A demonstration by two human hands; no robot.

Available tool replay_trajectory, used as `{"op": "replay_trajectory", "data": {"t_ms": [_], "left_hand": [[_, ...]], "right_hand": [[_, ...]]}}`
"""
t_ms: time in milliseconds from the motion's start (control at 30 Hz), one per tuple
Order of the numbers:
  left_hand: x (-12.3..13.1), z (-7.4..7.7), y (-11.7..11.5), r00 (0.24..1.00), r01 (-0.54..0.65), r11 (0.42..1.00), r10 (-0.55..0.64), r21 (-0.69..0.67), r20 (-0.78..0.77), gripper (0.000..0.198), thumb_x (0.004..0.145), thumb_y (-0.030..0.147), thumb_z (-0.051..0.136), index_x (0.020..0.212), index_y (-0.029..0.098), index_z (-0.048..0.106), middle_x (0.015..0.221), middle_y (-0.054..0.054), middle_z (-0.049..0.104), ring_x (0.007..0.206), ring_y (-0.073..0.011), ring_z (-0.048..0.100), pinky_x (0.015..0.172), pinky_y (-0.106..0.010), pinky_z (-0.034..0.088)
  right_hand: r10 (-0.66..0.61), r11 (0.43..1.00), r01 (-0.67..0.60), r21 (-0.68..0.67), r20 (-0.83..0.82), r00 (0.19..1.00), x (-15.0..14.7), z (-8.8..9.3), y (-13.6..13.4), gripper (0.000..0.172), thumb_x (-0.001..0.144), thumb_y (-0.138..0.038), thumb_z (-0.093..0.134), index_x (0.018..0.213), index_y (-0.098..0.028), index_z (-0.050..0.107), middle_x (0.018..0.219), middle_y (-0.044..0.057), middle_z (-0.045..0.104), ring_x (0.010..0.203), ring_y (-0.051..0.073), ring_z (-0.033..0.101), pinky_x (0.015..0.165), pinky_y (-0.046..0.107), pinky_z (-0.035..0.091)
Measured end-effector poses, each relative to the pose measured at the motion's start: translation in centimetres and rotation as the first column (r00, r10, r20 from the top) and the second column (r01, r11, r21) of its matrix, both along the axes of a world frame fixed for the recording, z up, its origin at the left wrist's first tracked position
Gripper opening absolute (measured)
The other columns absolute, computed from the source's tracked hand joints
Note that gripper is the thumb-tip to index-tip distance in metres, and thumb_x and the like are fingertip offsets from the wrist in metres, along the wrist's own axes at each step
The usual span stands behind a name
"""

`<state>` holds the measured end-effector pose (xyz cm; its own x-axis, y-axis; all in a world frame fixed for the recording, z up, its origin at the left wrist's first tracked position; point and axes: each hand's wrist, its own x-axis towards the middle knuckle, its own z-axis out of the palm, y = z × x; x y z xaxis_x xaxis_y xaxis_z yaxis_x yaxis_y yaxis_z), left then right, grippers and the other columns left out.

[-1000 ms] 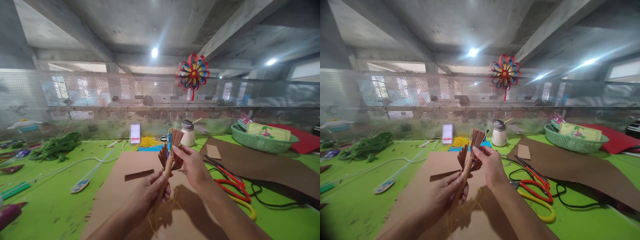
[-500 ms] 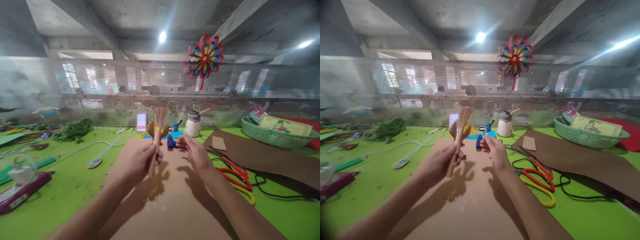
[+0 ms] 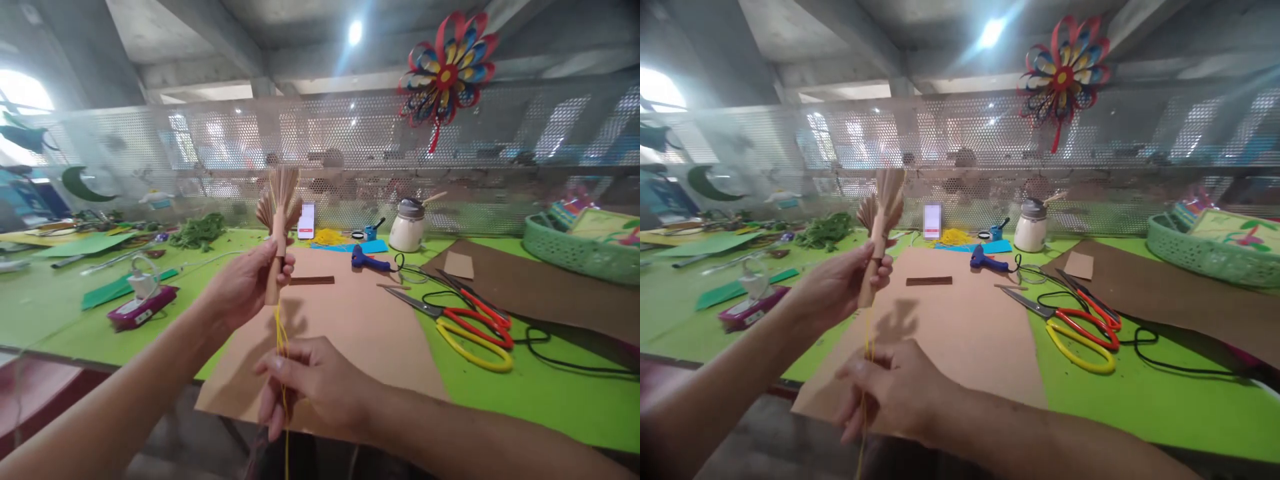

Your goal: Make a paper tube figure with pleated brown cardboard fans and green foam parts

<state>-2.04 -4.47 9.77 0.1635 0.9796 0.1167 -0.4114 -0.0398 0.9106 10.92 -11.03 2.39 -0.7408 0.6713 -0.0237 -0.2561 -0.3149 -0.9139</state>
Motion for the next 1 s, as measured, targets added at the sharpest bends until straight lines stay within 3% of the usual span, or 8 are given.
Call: {"op": "replay_trajectory", "data": {"t_ms": [133,267,400,500,633,800,900,1000], "left_hand": [[-1.6,-4.6,1.7,0.998,-0.039,0.981,0.031,-0.189,-0.050,0.014,0.092,0.012,0.045,0.097,0.007,0.057,0.070,-0.006,0.059,0.056,-0.0083,0.055,0.048,-0.014,0.047],[-2.1,-6.7,4.3,0.996,-0.092,0.974,0.088,-0.205,-0.029,0.015,0.092,0.010,0.040,0.092,0.008,0.055,0.065,-0.004,0.056,0.051,-0.0076,0.054,0.044,-0.012,0.044],[-1.8,-6.6,6.1,0.995,-0.099,0.971,0.099,-0.217,-0.014,0.016,0.093,0.011,0.038,0.091,0.009,0.054,0.065,-0.006,0.058,0.051,-0.0088,0.055,0.044,-0.014,0.044],[-0.8,-6.4,6.2,0.998,-0.069,0.975,0.070,-0.209,-0.005,0.013,0.091,0.013,0.042,0.092,0.009,0.055,0.064,-0.006,0.059,0.051,-0.0099,0.055,0.044,-0.015,0.044],[1.0,-6.2,5.3,0.999,-0.034,0.987,0.038,-0.160,0.021,0.013,0.088,0.014,0.050,0.096,0.007,0.057,0.067,-0.007,0.061,0.054,-0.0101,0.056,0.047,-0.016,0.044],[2.1,-5.0,4.6,0.998,-0.036,0.998,0.039,-0.051,0.055,0.013,0.086,0.012,0.054,0.098,0.008,0.058,0.067,-0.006,0.060,0.055,-0.0093,0.054,0.049,-0.017,0.042],[2.2,-4.2,4.5,0.993,-0.084,0.996,0.086,-0.024,0.083,0.008,0.088,0.012,0.051,0.092,0.009,0.057,0.067,-0.004,0.059,0.055,-0.0080,0.053,0.051,-0.016,0.042],[2.8,-3.9,4.2,0.991,-0.093,0.995,0.096,-0.034,0.097,0.008,0.088,0.010,0.050,0.091,0.009,0.057,0.066,-0.004,0.058,0.054,-0.0077,0.053,0.051,-0.016,0.042]], "right_hand": [[0.039,0.999,-0.043,0.020,0.170,0.985,-0.4,-2.3,-1.6,0.041,0.068,-0.055,0.067,0.079,-0.017,0.058,0.053,-0.003,0.058,0.044,0.010,0.054,0.050,0.023,0.042],[0.066,0.909,-0.239,0.342,0.446,0.892,1.9,-2.5,-2.0,0.026,0.073,-0.043,0.068,0.083,-0.019,0.073,0.072,0.000,0.070,0.069,0.016,0.062,0.061,0.021,0.044],[-0.022,0.858,-0.275,0.433,0.566,0.824,5.1,0.2,-0.6,0.024,0.080,-0.035,0.061,0.091,-0.018,0.074,0.077,0.000,0.070,0.071,0.015,0.061,0.060,0.020,0.043],[-0.286,0.833,-0.035,0.552,0.484,0.827,6.8,1.4,2.2,0.020,0.083,-0.027,0.057,0.079,-0.013,0.071,0.074,0.004,0.068,0.070,0.015,0.059,0.065,0.024,0.044],[-0.550,0.774,0.357,0.523,0.276,0.788,8.1,0.4,6.9,0.030,0.079,-0.041,0.062,0.079,-0.012,0.067,0.073,0.005,0.065,0.067,0.016,0.058,0.064,0.029,0.045],[-0.607,0.736,0.430,0.523,0.228,0.761,8.6,-1.5,10.2,0.034,0.074,-0.047,0.067,0.080,-0.013,0.067,0.076,0.003,0.063,0.073,0.016,0.056,0.066,0.030,0.044],[-0.593,0.748,0.426,0.508,0.225,0.773,8.4,-1.2,10.6,0.033,0.074,-0.046,0.068,0.078,-0.014,0.068,0.076,0.004,0.063,0.074,0.018,0.056,0.067,0.032,0.045],[-0.520,0.776,0.377,0.506,0.173,0.837,7.3,-0.4,9.8,0.028,0.072,-0.039,0.072,0.091,-0.018,0.069,0.095,0.006,0.066,0.091,0.020,0.059,0.080,0.035,0.047]]}}
